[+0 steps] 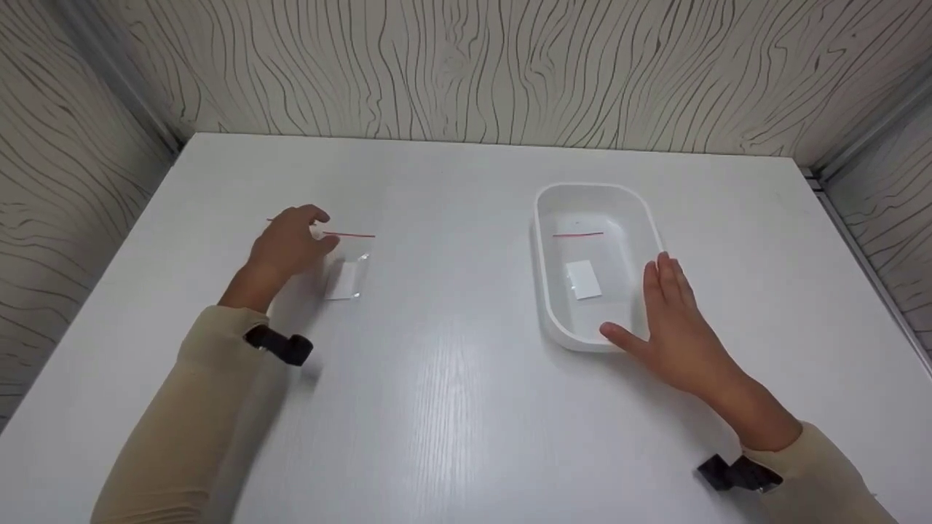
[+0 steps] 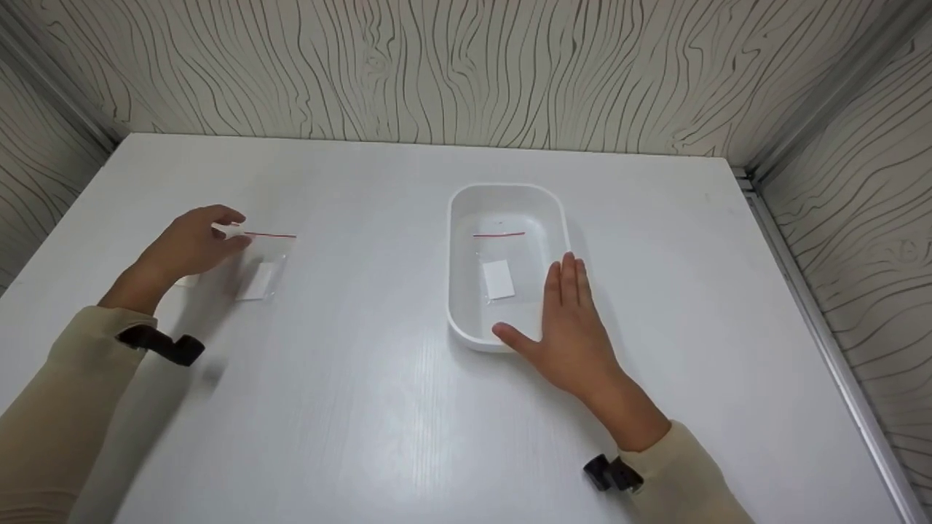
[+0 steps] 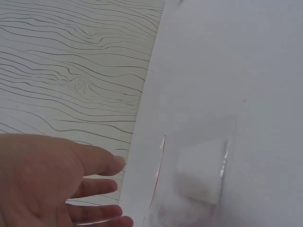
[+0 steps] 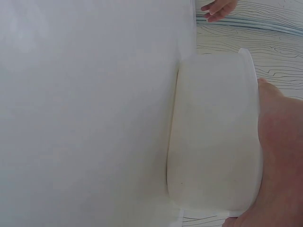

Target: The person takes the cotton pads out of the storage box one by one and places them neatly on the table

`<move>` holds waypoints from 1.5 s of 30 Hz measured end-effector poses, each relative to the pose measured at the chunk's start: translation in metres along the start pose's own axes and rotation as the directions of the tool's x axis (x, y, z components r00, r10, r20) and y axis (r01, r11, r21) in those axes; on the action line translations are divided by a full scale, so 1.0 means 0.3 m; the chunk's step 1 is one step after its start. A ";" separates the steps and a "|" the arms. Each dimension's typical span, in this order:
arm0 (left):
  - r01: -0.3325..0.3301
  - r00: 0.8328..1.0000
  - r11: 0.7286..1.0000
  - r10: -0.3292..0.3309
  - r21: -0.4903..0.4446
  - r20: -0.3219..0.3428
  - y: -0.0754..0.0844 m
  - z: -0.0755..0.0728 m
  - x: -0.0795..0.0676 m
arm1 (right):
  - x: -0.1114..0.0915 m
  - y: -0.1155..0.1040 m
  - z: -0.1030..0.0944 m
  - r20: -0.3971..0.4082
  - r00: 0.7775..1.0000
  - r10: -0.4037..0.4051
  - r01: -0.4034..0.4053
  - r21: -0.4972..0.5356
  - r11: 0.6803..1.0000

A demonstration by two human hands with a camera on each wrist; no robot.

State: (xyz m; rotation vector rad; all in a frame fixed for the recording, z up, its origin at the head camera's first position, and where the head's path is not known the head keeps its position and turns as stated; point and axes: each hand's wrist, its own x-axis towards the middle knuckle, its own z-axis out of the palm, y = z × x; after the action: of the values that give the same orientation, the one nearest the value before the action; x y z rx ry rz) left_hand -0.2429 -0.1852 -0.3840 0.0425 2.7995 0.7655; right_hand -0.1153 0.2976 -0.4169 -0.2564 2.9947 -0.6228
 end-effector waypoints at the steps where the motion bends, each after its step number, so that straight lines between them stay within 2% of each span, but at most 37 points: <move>1: -0.003 1.000 1.000 0.003 -0.004 -0.002 0.002 -0.004 -0.002 | 0.000 0.000 0.000 0.000 1.000 0.000 0.000 -0.001 1.000; 12: -0.064 0.997 0.998 0.063 -0.024 -0.037 0.005 -0.026 -0.016 | 0.000 -0.004 -0.003 0.007 1.000 0.015 -0.014 -0.002 1.000; 20: -0.072 0.997 0.993 0.069 -0.090 -0.038 0.027 -0.046 -0.035 | 0.002 -0.003 -0.002 0.010 1.000 0.017 -0.017 -0.001 1.000; 26: -0.117 0.993 0.984 0.111 -0.133 -0.048 0.042 -0.058 -0.052 | 0.003 -0.004 -0.003 0.018 0.999 0.027 -0.027 0.000 1.000; 45: -0.181 0.983 0.972 0.176 -0.147 -0.043 0.081 -0.066 -0.066 | 0.000 0.001 0.000 0.004 1.000 0.011 -0.011 -0.001 1.000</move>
State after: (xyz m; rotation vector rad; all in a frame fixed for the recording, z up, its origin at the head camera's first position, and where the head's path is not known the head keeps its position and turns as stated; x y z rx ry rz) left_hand -0.2292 -0.1760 -0.3509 0.2620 2.7841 1.0250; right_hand -0.1155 0.2979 -0.4171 -0.2403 2.9907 -0.6188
